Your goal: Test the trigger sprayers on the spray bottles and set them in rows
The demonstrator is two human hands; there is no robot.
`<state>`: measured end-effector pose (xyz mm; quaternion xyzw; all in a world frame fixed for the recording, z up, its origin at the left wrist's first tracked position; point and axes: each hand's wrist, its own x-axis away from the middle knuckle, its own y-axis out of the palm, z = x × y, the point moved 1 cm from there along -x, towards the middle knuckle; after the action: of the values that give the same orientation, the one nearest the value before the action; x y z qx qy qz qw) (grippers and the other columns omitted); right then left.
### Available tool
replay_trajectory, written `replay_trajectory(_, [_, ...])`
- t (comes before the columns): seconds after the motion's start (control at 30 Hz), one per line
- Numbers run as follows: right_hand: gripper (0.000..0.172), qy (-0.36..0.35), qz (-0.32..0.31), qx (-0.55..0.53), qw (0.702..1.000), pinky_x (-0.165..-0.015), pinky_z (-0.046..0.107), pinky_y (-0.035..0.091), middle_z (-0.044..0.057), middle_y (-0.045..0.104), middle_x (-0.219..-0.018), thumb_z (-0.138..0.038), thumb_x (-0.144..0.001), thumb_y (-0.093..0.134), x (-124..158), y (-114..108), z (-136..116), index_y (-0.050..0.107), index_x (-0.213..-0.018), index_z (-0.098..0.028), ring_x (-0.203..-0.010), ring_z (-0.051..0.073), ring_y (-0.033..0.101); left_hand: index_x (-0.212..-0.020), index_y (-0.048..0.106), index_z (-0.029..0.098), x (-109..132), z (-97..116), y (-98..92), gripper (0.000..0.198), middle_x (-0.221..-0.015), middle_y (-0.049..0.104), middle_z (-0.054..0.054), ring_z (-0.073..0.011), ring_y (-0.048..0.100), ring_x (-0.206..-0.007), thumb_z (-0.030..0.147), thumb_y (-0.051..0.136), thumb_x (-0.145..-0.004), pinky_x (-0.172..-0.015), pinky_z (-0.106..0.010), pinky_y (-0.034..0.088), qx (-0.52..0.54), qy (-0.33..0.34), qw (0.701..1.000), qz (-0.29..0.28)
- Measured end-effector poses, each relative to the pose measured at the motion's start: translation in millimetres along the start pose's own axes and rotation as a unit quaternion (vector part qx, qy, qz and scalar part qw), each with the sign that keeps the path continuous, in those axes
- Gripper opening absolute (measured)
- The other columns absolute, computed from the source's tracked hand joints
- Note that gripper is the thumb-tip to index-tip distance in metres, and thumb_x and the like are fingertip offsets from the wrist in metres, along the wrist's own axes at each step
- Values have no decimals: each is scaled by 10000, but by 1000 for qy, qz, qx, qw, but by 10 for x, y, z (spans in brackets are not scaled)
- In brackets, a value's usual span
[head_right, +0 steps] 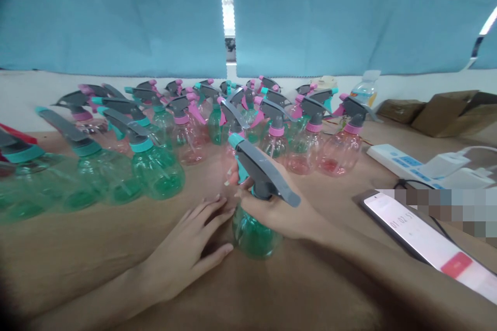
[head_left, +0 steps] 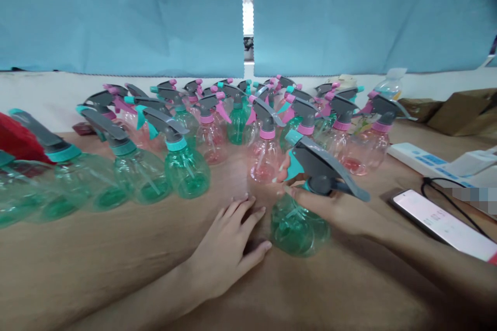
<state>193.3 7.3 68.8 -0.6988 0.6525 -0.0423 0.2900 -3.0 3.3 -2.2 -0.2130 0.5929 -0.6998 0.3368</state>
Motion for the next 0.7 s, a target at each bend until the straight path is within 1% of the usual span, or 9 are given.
replay_trajectory(0.13, [149, 17, -33, -4, 999, -725, 296, 549, 5, 700, -842, -232, -749, 520, 1, 6, 58, 617, -643, -270, -798, 184, 668, -1353, 418, 172, -3, 5, -6, 516, -1413, 393, -137, -318, 326, -1300, 441, 490, -919, -1013, -505, 324, 0, 1, 1000, -10])
replay_trajectory(0.3, [214, -16, -77, 11, 997, -681, 329, 547, 6, 685, -917, -198, -791, 478, -33, -6, 30, 677, -789, -278, -798, 200, 658, -1324, 448, 171, -10, -11, 4, 484, -1401, 410, -131, -319, 331, -1298, 428, 495, -916, -1019, -502, 321, -5, 4, 1000, 6])
replay_trajectory(0.4, [211, -42, -82, 17, 996, -668, 331, 543, 2, 680, -966, -230, -816, 488, -52, -8, 31, 686, -859, -287, -783, 199, 653, -1304, 467, 174, -14, -12, 3, 461, -1401, 411, -124, -323, 331, -1297, 421, 494, -915, -1017, -512, 323, -9, 5, 1000, 7])
replay_trajectory(0.47, [243, -47, -75, 8, 996, -651, 318, 540, 5, 678, -950, -247, -822, 494, -55, -1, 60, 661, -992, -293, -793, 198, 649, -1310, 459, 182, -13, -10, -1, 459, -1412, 397, -119, -322, 328, -1299, 422, 486, -920, -1017, -514, 325, -10, 1, 1000, 2])
replay_trajectory(0.5, [299, -46, -64, 1, 997, -635, 309, 537, 2, 676, -927, -243, -816, 503, -54, 2, 77, 622, -1085, -299, -785, 194, 646, -1313, 454, 186, -13, -9, -5, 458, -1416, 391, -117, -321, 326, -1301, 423, 482, -922, -1017, -515, 326, -9, -1, 1000, 0])
replay_trajectory(0.57, [431, -50, -40, -12, 998, -594, 281, 523, -13, 660, -867, -234, -797, 534, -49, 7, 96, 524, -1220, -314, -715, 169, 627, -1313, 452, 196, -12, -9, -16, 454, -1414, 392, -113, -323, 325, -1300, 426, 478, -923, -1015, -523, 324, -9, -5, 1000, -4])
replay_trajectory(0.6, [460, -56, -28, -19, 998, -566, 264, 509, -25, 643, -829, -248, -789, 555, -46, 6, 98, 500, -1240, -319, -653, 147, 600, -1311, 453, 198, -12, -9, -22, 451, -1410, 397, -113, -326, 328, -1297, 427, 478, -923, -1012, -528, 325, -10, -8, 1000, -5])
replay_trajectory(0.63, [446, -62, -18, -24, 998, -539, 248, 491, -37, 618, -783, -279, -780, 580, -42, 3, 95, 511, -1219, -315, -592, 126, 558, -1310, 452, 201, -14, -8, -29, 449, -1405, 402, -113, -330, 330, -1294, 425, 479, -922, -1008, -535, 325, -10, -11, 1000, -7])
replay_trajectory(0.7, [310, -64, -10, -32, 997, -496, 224, 447, -56, 546, -678, -359, -739, 643, -29, -4, 85, 599, -1035, -274, -514, 94, 461, -1315, 442, 205, -20, -4, -44, 447, -1394, 413, -113, -334, 341, -1283, 418, 478, -923, -1000, -544, 328, -9, -16, 1000, -12])
